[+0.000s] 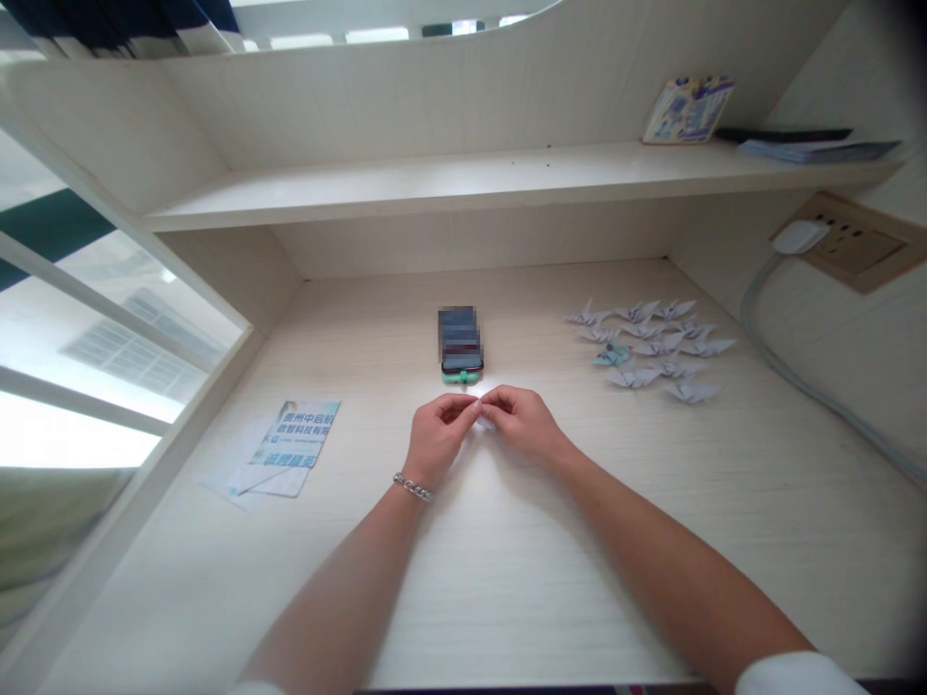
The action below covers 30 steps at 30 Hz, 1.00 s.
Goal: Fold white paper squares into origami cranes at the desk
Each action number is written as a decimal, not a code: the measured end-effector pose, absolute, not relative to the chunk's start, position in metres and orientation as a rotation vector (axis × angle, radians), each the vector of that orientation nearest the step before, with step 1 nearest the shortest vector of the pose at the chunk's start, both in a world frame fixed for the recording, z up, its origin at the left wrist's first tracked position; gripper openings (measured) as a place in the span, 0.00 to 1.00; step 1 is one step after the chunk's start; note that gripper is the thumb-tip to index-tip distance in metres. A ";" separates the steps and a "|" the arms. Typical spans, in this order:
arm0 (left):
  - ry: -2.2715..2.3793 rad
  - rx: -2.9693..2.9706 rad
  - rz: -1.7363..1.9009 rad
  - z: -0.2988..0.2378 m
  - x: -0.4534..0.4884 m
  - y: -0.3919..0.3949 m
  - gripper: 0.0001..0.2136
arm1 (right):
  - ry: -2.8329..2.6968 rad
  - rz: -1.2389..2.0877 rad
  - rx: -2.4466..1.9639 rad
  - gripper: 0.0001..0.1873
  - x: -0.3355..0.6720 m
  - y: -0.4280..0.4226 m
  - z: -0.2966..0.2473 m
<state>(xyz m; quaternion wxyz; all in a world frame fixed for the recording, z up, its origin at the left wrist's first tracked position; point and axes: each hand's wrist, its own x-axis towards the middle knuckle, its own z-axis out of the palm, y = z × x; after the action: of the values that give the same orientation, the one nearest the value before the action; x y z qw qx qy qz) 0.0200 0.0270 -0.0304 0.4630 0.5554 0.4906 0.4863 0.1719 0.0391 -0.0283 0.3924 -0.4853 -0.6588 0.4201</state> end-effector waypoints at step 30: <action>1.157 1.346 1.058 -0.030 0.016 0.030 0.11 | -1.264 1.220 -1.084 0.16 0.171 0.043 -0.026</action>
<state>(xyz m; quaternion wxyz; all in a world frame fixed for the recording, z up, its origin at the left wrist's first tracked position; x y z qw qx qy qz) 0.0160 0.0302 -0.0298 0.5122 0.5595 0.4808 0.4399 0.1707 0.0429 -0.0262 0.5128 -0.4509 -0.5257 0.5073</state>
